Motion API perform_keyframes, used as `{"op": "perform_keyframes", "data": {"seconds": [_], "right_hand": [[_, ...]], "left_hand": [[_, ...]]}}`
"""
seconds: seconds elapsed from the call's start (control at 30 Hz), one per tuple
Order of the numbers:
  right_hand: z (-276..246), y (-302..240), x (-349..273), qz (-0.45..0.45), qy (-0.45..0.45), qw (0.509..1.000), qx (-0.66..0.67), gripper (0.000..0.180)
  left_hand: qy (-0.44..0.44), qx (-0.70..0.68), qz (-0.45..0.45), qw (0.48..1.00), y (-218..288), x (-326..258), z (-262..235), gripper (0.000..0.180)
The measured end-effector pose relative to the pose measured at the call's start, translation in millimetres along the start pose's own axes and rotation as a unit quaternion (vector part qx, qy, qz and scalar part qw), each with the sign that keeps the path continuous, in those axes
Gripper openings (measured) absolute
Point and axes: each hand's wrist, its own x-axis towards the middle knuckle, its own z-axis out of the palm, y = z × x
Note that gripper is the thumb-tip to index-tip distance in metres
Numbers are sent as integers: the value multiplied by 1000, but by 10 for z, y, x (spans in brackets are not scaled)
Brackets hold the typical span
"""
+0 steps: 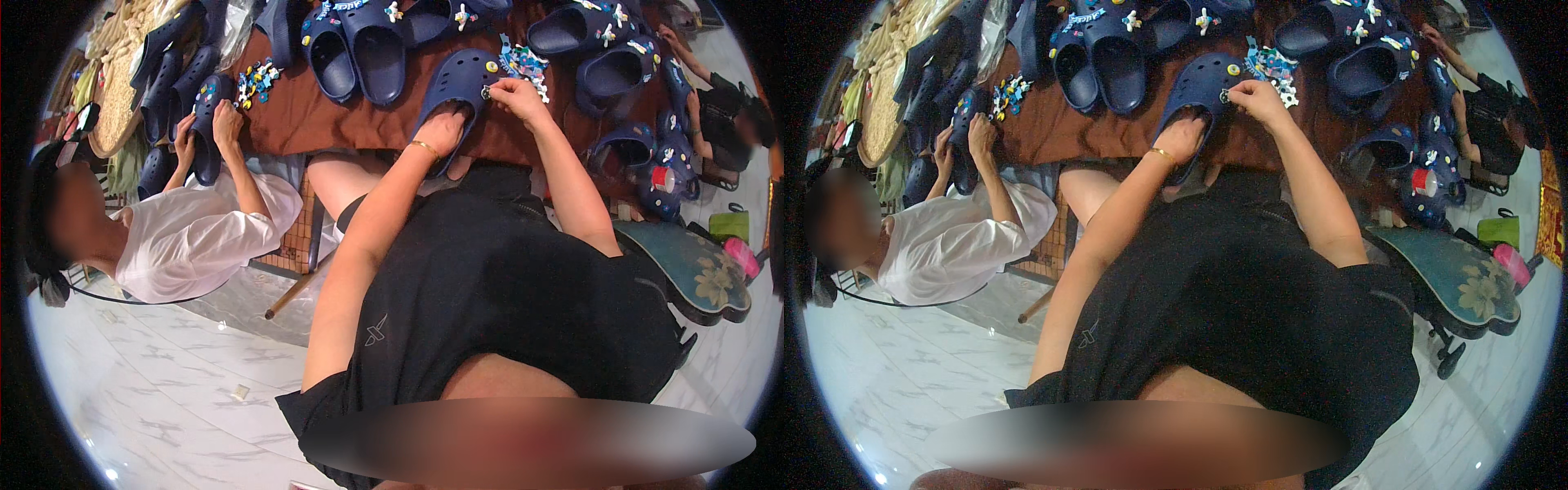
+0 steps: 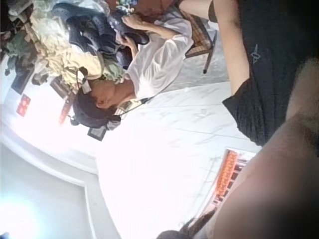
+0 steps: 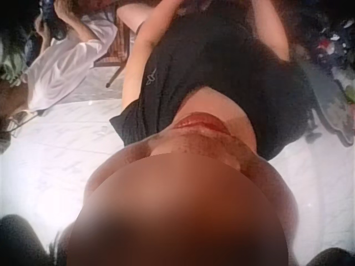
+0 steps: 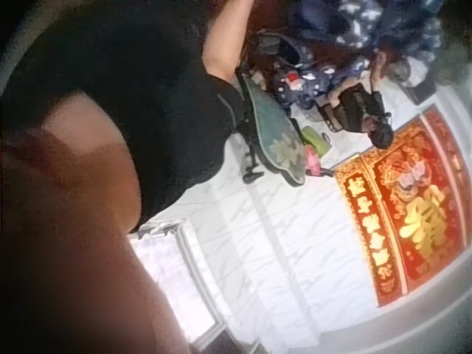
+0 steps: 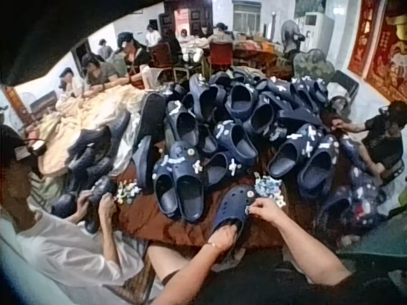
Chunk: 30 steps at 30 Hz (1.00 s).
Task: Decorating plastic clogs with small plastic charms.
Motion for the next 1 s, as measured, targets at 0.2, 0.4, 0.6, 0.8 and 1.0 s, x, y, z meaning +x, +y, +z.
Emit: {"op": "perform_keyframes", "data": {"seconds": [0.2,0.4,0.6,0.8,1.0], "right_hand": [[38,-7,-42,67,-18,997,19,17],[8,-56,17,162,-68,984,-22,18],[-1,-189,203,205,-106,967,-104,23],[-132,125,456,109,-168,962,-187,35],[-320,419,313,14,39,999,15,23]], "left_hand": [[0,14,7,1000,-13,11,22,27],[31,10,29,999,12,12,42,27],[15,10,28,999,-26,63,61,30],[2,29,26,999,-20,139,16,27],[-75,-38,-31,996,248,92,-281,26]]}}
